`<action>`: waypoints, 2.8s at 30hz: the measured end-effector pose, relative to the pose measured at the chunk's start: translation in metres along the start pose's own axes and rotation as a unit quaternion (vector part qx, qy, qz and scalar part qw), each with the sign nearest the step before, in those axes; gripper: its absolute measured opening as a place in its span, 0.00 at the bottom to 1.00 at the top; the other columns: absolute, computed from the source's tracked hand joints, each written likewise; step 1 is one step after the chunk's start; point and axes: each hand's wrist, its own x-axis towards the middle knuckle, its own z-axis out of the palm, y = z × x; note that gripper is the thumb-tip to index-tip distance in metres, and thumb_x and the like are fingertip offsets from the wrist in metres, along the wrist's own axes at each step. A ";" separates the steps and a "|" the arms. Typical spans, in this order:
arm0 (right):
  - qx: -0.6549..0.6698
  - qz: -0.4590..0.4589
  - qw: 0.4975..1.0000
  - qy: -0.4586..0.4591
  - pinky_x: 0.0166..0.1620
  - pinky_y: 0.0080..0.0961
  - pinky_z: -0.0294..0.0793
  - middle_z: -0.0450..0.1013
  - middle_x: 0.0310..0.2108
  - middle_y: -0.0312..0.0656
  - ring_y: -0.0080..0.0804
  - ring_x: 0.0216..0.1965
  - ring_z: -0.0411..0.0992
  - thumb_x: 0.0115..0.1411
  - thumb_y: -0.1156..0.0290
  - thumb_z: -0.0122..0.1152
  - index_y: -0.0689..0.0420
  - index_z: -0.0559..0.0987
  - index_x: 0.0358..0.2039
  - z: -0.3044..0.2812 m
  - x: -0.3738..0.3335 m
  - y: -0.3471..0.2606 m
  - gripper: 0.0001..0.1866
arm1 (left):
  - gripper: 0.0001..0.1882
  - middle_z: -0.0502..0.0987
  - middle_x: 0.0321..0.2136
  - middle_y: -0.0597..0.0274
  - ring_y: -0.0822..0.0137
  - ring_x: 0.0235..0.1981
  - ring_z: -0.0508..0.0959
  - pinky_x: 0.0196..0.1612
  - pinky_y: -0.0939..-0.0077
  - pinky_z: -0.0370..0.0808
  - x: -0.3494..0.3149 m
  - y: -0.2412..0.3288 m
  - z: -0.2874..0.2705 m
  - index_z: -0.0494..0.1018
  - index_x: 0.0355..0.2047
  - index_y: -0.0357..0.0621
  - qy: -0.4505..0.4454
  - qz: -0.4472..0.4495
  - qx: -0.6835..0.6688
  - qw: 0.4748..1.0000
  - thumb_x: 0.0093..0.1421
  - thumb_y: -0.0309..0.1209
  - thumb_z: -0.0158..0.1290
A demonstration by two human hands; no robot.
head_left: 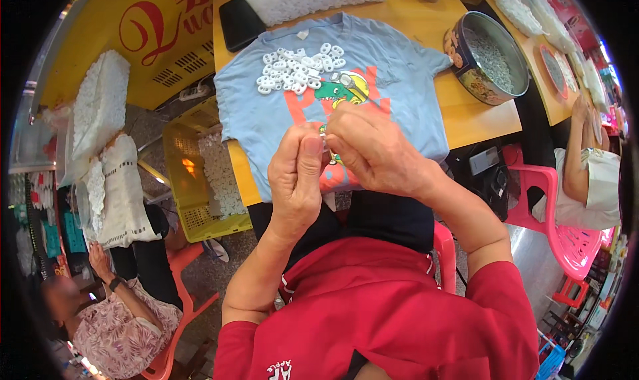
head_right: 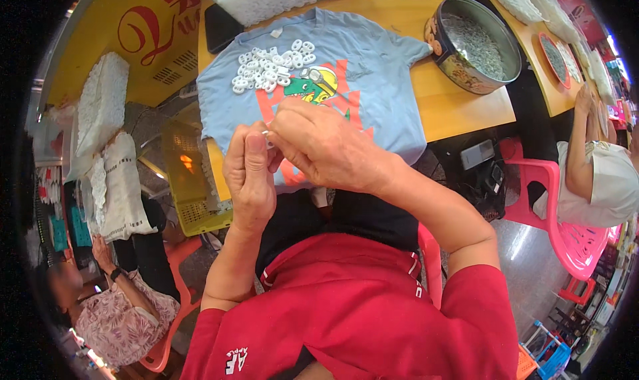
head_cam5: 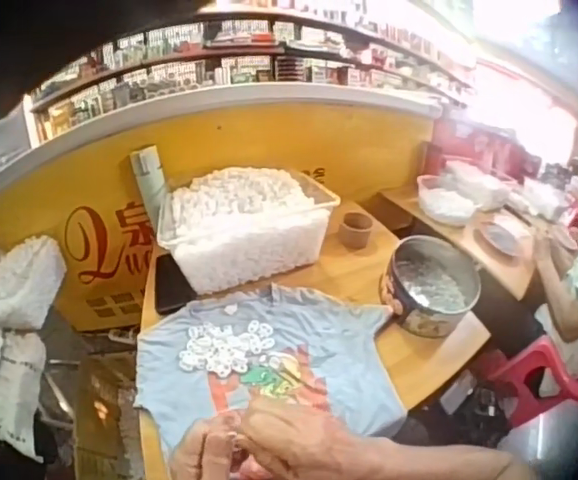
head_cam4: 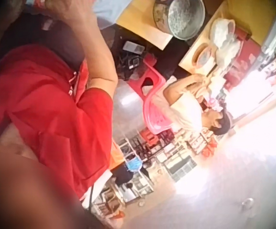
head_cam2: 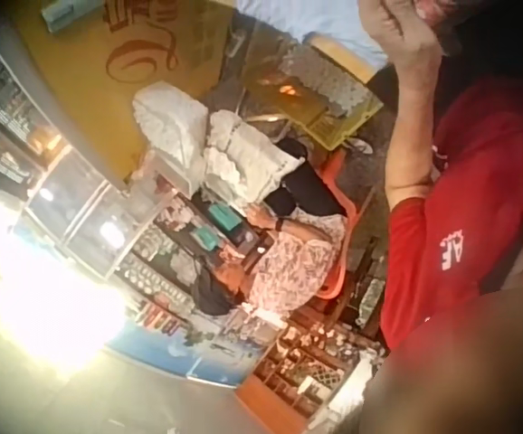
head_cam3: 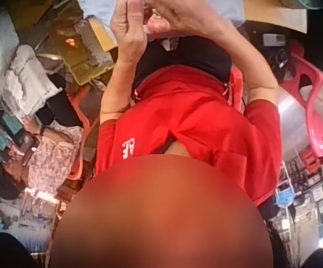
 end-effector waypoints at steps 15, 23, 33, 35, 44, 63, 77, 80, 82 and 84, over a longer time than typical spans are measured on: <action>0.067 0.152 0.986 -0.015 0.31 0.33 0.66 0.66 0.25 0.48 0.47 0.27 0.67 0.68 0.68 0.47 0.63 0.70 0.32 -0.009 0.006 0.010 0.11 | 0.14 0.62 0.20 0.74 0.81 0.21 0.59 0.24 0.85 0.58 0.021 -0.004 -0.011 0.64 0.27 0.44 0.021 -0.103 -0.058 0.993 0.70 0.34 0.42; -0.048 -0.022 0.998 -0.032 0.28 0.38 0.65 0.63 0.24 0.46 0.45 0.25 0.66 0.59 0.75 0.56 0.61 0.70 0.30 -0.011 0.008 0.011 0.05 | 0.13 0.61 0.21 0.73 0.82 0.21 0.59 0.25 0.86 0.58 0.009 0.004 -0.006 0.64 0.27 0.43 0.005 -0.092 -0.021 0.996 0.70 0.33 0.41; 0.041 -0.025 0.997 0.063 0.26 0.35 0.65 0.62 0.23 0.45 0.44 0.24 0.65 0.58 0.79 0.56 0.63 0.67 0.28 0.015 0.002 0.000 0.06 | 0.12 0.59 0.24 0.75 0.82 0.24 0.55 0.27 0.85 0.54 -0.006 0.011 0.008 0.61 0.29 0.47 0.061 -0.035 0.066 0.995 0.71 0.32 0.36; 0.057 -0.021 0.996 0.068 0.27 0.36 0.65 0.62 0.23 0.45 0.43 0.24 0.66 0.59 0.78 0.56 0.63 0.68 0.29 0.014 0.003 -0.001 0.06 | 0.12 0.61 0.24 0.74 0.83 0.24 0.57 0.25 0.86 0.55 -0.003 0.008 0.001 0.62 0.29 0.45 0.041 -0.021 0.058 0.997 0.71 0.31 0.37; 0.024 0.092 0.995 0.006 0.32 0.35 0.68 0.66 0.25 0.46 0.45 0.28 0.68 0.65 0.73 0.49 0.64 0.70 0.32 0.017 -0.008 0.015 0.07 | 0.13 0.62 0.21 0.74 0.82 0.23 0.59 0.25 0.85 0.58 0.009 -0.003 -0.008 0.63 0.28 0.44 0.046 -0.117 0.084 0.989 0.71 0.33 0.39; 0.067 0.038 0.997 0.020 0.29 0.38 0.64 0.61 0.24 0.46 0.46 0.25 0.64 0.61 0.76 0.53 0.63 0.67 0.29 0.007 -0.002 0.006 0.07 | 0.11 0.62 0.24 0.74 0.83 0.22 0.57 0.24 0.87 0.57 0.001 -0.002 -0.003 0.63 0.29 0.44 0.015 -0.073 -0.014 0.997 0.71 0.32 0.39; 0.135 0.145 0.980 0.004 0.30 0.32 0.65 0.64 0.24 0.43 0.40 0.26 0.65 0.65 0.73 0.50 0.63 0.70 0.32 0.013 -0.009 0.015 0.07 | 0.11 0.63 0.23 0.74 0.82 0.24 0.59 0.26 0.85 0.60 0.007 -0.010 -0.012 0.65 0.31 0.42 0.010 -0.095 0.063 0.993 0.71 0.32 0.40; 0.138 0.146 0.978 -0.052 0.31 0.30 0.67 0.67 0.25 0.43 0.38 0.26 0.66 0.64 0.72 0.51 0.63 0.72 0.32 0.005 -0.003 0.023 0.07 | 0.12 0.64 0.22 0.73 0.82 0.23 0.60 0.26 0.85 0.61 0.005 -0.016 -0.024 0.66 0.31 0.42 0.017 -0.094 0.071 0.993 0.71 0.33 0.40; 0.079 0.148 0.985 -0.030 0.32 0.29 0.68 0.69 0.26 0.43 0.37 0.27 0.68 0.63 0.71 0.55 0.63 0.75 0.32 -0.005 0.004 0.036 0.08 | 0.12 0.64 0.22 0.73 0.81 0.23 0.61 0.27 0.85 0.61 0.004 -0.017 -0.031 0.66 0.31 0.41 0.024 -0.080 0.076 0.994 0.71 0.33 0.40; 0.010 0.155 0.988 -0.014 0.32 0.29 0.68 0.70 0.26 0.43 0.37 0.27 0.69 0.61 0.71 0.56 0.63 0.75 0.31 -0.016 0.013 0.051 0.08 | 0.11 0.65 0.22 0.71 0.80 0.23 0.62 0.27 0.85 0.63 0.004 -0.015 -0.036 0.67 0.31 0.40 0.053 -0.027 0.115 0.992 0.70 0.32 0.42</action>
